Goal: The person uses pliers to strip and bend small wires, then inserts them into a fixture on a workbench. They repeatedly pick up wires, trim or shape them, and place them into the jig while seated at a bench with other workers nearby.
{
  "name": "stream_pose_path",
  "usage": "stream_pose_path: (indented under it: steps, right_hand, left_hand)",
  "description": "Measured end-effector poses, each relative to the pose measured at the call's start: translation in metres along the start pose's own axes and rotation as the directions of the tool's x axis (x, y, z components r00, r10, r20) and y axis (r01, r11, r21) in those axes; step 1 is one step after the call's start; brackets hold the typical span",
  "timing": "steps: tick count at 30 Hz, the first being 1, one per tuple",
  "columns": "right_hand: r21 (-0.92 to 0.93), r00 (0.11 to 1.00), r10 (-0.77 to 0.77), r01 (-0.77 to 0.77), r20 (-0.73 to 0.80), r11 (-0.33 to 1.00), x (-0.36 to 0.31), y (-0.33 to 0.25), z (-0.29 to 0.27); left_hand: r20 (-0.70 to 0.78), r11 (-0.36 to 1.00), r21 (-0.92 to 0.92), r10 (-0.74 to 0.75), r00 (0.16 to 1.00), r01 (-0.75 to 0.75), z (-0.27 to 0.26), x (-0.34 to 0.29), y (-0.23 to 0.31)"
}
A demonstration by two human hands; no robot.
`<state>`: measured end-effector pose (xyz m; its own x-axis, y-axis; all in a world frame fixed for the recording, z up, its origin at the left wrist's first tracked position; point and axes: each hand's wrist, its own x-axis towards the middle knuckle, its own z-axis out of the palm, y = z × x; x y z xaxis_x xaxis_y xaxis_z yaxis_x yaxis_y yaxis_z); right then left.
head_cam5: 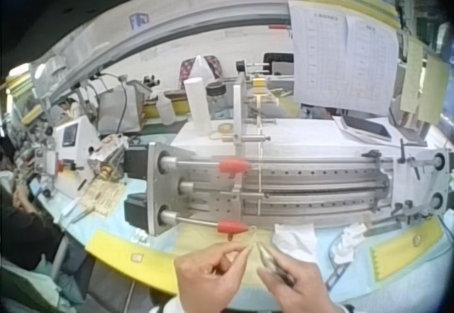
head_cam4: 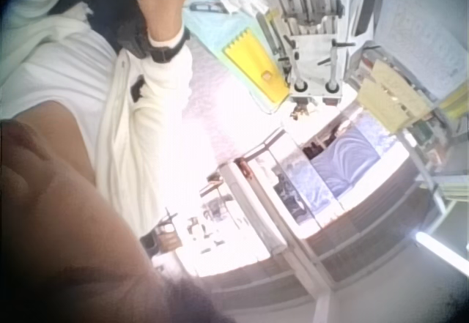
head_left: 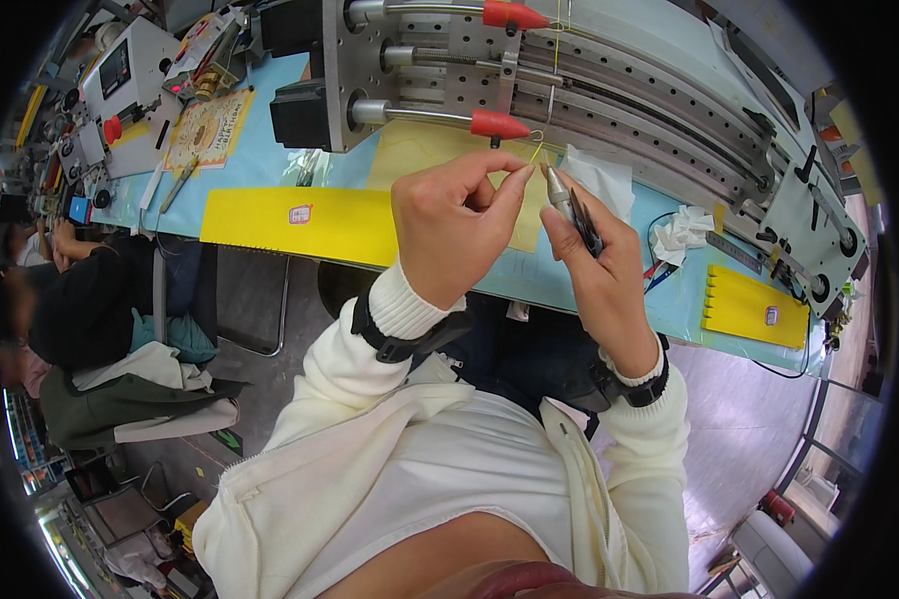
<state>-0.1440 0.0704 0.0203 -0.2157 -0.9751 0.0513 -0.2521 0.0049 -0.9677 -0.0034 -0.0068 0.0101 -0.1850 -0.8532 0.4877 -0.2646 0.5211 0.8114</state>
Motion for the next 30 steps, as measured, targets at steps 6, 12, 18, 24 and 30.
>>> stream_pose_path:
  steps: [6,12,18,24,30]
  right_hand:
    - [-0.062,0.997,-0.068,0.065,-0.047,0.996,-0.0041,-0.0038,-0.0048]
    - [-0.076,0.998,-0.064,0.062,-0.024,0.995,-0.0024,-0.0026,-0.0048]
    - [-0.103,0.994,-0.108,0.106,-0.014,0.989,0.0048,0.0045,0.0018]
    - [-0.095,0.998,-0.056,0.055,-0.009,0.994,0.0007,0.0023,0.0]
    - [-0.122,0.995,-0.093,0.089,-0.026,0.989,0.0043,0.0036,0.0023]
  left_hand:
    - [0.008,1.0,0.009,-0.01,1.0,0.01,-0.0013,0.001,0.0008]
    - [0.011,1.0,0.009,-0.012,1.0,0.012,-0.0022,0.0016,0.0037]
    - [0.02,1.0,-0.009,-0.029,0.999,0.029,-0.0027,0.0011,0.0063]
    - [0.024,1.0,-0.018,-0.025,0.999,0.026,-0.0042,0.002,0.0041]
    - [0.023,0.999,-0.019,-0.031,0.999,0.031,-0.0032,0.0015,0.0043]
